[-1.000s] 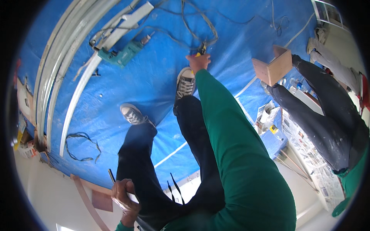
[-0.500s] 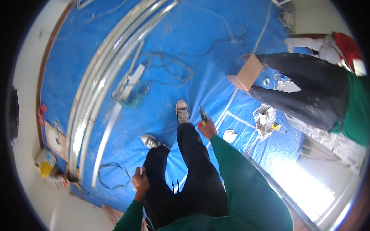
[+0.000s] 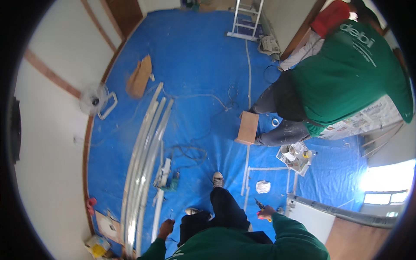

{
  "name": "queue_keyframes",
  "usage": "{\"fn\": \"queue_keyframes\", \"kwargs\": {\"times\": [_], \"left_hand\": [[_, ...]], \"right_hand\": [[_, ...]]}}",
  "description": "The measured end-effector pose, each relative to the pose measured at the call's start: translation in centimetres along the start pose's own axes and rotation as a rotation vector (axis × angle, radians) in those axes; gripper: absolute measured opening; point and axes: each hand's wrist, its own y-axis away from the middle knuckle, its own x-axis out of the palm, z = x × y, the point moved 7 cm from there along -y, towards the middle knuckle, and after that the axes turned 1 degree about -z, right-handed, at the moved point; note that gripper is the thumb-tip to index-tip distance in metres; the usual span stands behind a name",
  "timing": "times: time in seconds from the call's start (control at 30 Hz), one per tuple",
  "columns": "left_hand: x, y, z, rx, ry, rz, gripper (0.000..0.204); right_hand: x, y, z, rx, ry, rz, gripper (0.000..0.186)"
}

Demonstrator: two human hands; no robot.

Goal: The person sits on a blue floor covering and uses a corded drill to make holes along the length of a long metal strip. They hold the strip with one hand and operate the drill with the other, then set the drill down and pick up a pair of pliers.

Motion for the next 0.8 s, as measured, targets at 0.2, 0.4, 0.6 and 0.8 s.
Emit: {"fn": "queue_keyframes", "kwargs": {"times": [0.2, 0.4, 0.6, 0.8], "left_hand": [[-6.0, -2.0, -2.5, -0.235, 0.584, -0.134, 0.041], [-12.2, -5.5, -10.2, 0.244, 0.315, -0.312, 0.041], [-17.1, -12.5, -10.1, 0.164, 0.477, -0.195, 0.034], [-25.2, -22.6, -9.9, 0.233, 0.375, -0.067, 0.028]], "right_hand": [[-6.6, -1.4, 7.5, -0.132, -0.055, 0.045, 0.058], [-12.2, -2.6, 19.2, -0.285, -0.081, 0.035, 0.071], [-15.0, -5.7, 25.0, -0.19, 0.026, -0.028, 0.085], [-16.0, -6.5, 27.9, -0.126, -0.007, 0.031, 0.055]]}}
